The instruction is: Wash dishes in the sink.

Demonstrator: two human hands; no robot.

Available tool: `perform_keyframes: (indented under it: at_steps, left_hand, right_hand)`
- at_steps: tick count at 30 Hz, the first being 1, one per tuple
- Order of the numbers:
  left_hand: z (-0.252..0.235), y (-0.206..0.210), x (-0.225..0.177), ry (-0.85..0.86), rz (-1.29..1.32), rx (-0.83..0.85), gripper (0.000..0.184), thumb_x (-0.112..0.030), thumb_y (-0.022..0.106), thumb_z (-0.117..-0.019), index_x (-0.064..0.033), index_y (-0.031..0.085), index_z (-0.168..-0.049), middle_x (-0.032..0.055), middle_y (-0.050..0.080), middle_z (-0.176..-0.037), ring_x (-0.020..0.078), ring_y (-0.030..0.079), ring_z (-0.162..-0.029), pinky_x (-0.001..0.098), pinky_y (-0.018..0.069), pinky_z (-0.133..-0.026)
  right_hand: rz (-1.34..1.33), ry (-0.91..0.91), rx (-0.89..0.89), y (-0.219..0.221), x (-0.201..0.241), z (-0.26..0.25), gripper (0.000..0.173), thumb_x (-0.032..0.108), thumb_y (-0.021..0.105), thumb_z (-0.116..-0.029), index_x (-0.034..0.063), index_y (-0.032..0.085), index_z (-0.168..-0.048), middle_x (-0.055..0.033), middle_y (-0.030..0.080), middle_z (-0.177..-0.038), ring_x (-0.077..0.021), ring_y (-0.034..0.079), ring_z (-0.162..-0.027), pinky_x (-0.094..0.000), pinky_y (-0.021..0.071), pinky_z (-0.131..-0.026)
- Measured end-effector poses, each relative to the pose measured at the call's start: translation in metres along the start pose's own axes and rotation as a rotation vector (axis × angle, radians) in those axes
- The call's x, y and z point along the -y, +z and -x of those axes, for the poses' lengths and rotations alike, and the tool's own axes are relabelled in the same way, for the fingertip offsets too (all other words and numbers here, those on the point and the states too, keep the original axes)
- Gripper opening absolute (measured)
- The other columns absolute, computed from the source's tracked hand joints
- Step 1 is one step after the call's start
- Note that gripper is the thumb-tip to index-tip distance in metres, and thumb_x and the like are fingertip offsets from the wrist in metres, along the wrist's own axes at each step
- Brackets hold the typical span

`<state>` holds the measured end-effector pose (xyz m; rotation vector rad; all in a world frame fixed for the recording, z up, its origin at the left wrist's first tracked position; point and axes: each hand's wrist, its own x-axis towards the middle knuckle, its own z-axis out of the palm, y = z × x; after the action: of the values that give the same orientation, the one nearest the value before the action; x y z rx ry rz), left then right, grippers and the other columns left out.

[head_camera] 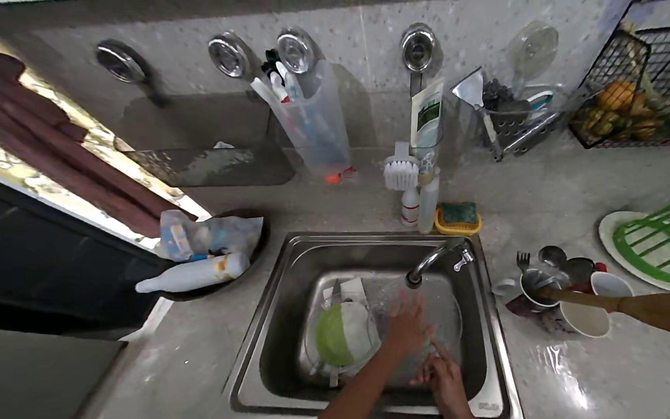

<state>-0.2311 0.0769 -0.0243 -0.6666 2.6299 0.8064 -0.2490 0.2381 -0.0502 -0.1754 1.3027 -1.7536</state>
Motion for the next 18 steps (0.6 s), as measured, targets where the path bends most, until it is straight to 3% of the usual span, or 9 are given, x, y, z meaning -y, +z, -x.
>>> perform_keyframes:
  at_steps: [2, 3, 6, 8, 10, 12, 14, 16, 18]
  left_hand:
    - [0.006, 0.004, -0.018, 0.121, 0.127, 0.025, 0.077, -0.054, 0.038, -0.1072, -0.0053, 0.020, -0.163, 0.0108, 0.007, -0.173, 0.0303, 0.003, -0.160, 0.0613, -0.0019, -0.125]
    - [0.008, 0.006, -0.024, 0.162, 0.238, -0.010, 0.079, -0.053, 0.041, -0.1066, -0.0024, 0.019, -0.163, 0.0139, 0.007, -0.172, 0.0295, 0.006, -0.159, 0.0581, 0.0005, -0.127]
    - [0.018, -0.004, -0.047, 0.078, 0.536, -0.078, 0.084, -0.052, 0.047, -0.1048, 0.0025, 0.017, -0.162, 0.0203, 0.007, -0.171, 0.0339, 0.010, -0.159, 0.0508, 0.0103, -0.128]
    - [0.030, -0.019, -0.068, -0.073, 0.563, -0.045, 0.084, -0.047, 0.055, -0.1030, 0.0029, 0.021, -0.161, 0.0247, 0.025, -0.165, 0.0351, 0.031, -0.152, 0.0468, 0.0276, -0.124]
    - [0.039, -0.028, -0.084, -0.176, 0.458, 0.035, 0.068, -0.035, 0.057, -0.1043, 0.0042, 0.035, -0.155, 0.0282, 0.052, -0.145, 0.0388, 0.054, -0.134, 0.0506, 0.0417, -0.113]
    - [0.045, -0.027, -0.095, -0.218, 0.335, 0.065, 0.043, -0.028, 0.051, -0.1063, 0.0036, 0.059, -0.134, 0.0245, 0.066, -0.123, 0.0379, 0.064, -0.116, 0.0525, 0.0497, -0.101]
    - [0.051, -0.030, -0.102, -0.240, 0.253, 0.072, 0.035, -0.023, 0.046, -0.1070, 0.0030, 0.065, -0.121, 0.0226, 0.068, -0.118, 0.0368, 0.065, -0.113, 0.0518, 0.0511, -0.098]
    - [0.059, -0.039, -0.109, -0.266, 0.234, 0.076, 0.036, -0.020, 0.043, -0.1080, 0.0039, 0.064, -0.125, 0.0236, 0.066, -0.123, 0.0371, 0.064, -0.117, 0.0512, 0.0499, -0.100]
    - [0.065, -0.045, -0.104, -0.307, 0.287, 0.042, 0.037, -0.020, 0.041, -0.1092, 0.0037, 0.063, -0.127, 0.0239, 0.065, -0.126, 0.0367, 0.063, -0.120, 0.0506, 0.0490, -0.103]
  right_hand:
    - [0.035, -0.039, -0.013, -0.001, -0.003, 0.001, 0.034, 0.009, 0.035, -0.1010, -0.0080, 0.047, -0.127, -0.0011, 0.062, -0.068, -0.0175, 0.068, -0.061, -0.0447, 0.0644, -0.068]
    - [0.077, -0.068, -0.006, -0.002, -0.003, 0.001, 0.030, 0.011, 0.035, -0.1011, -0.0060, 0.051, -0.119, -0.0017, 0.064, -0.070, -0.0171, 0.068, -0.063, -0.0436, 0.0644, -0.069]
    - [0.314, -0.119, -0.036, 0.003, 0.003, 0.007, 0.031, 0.008, 0.038, -0.1030, -0.0122, 0.052, -0.122, -0.0064, 0.067, -0.080, -0.0134, 0.070, -0.068, -0.0354, 0.0643, -0.069]
    - [0.478, -0.144, -0.090, 0.008, 0.007, 0.015, 0.030, 0.006, 0.044, -0.1015, -0.0156, 0.056, -0.119, -0.0098, 0.067, -0.084, -0.0101, 0.069, -0.072, -0.0299, 0.0612, -0.072]
    - [0.586, -0.180, -0.141, 0.009, 0.008, 0.020, 0.029, 0.003, 0.055, -0.0950, -0.0169, 0.060, -0.116, -0.0169, 0.070, -0.092, -0.0140, 0.069, -0.084, -0.0320, 0.0578, -0.081]
    - [0.704, -0.184, -0.148, 0.006, 0.008, 0.022, 0.035, 0.003, 0.063, -0.0898, -0.0183, 0.061, -0.117, -0.0243, 0.070, -0.104, -0.0217, 0.068, -0.100, -0.0354, 0.0541, -0.094]
    - [0.891, -0.079, -0.052, 0.006, 0.016, 0.022, 0.036, 0.004, 0.065, -0.0938, -0.0195, 0.061, -0.121, -0.0312, 0.067, -0.117, -0.0313, 0.066, -0.114, -0.0388, 0.0486, -0.105]
    - [0.961, -0.092, -0.011, 0.010, 0.025, 0.026, 0.036, 0.006, 0.064, -0.0948, -0.0193, 0.061, -0.120, -0.0310, 0.068, -0.116, -0.0316, 0.066, -0.113, -0.0388, 0.0485, -0.104]
    - [0.912, -0.304, -0.121, 0.015, 0.018, 0.027, 0.039, 0.005, 0.068, -0.0866, -0.0210, 0.062, -0.115, -0.0277, 0.072, -0.097, -0.0316, 0.073, -0.093, -0.0430, 0.0570, -0.089]
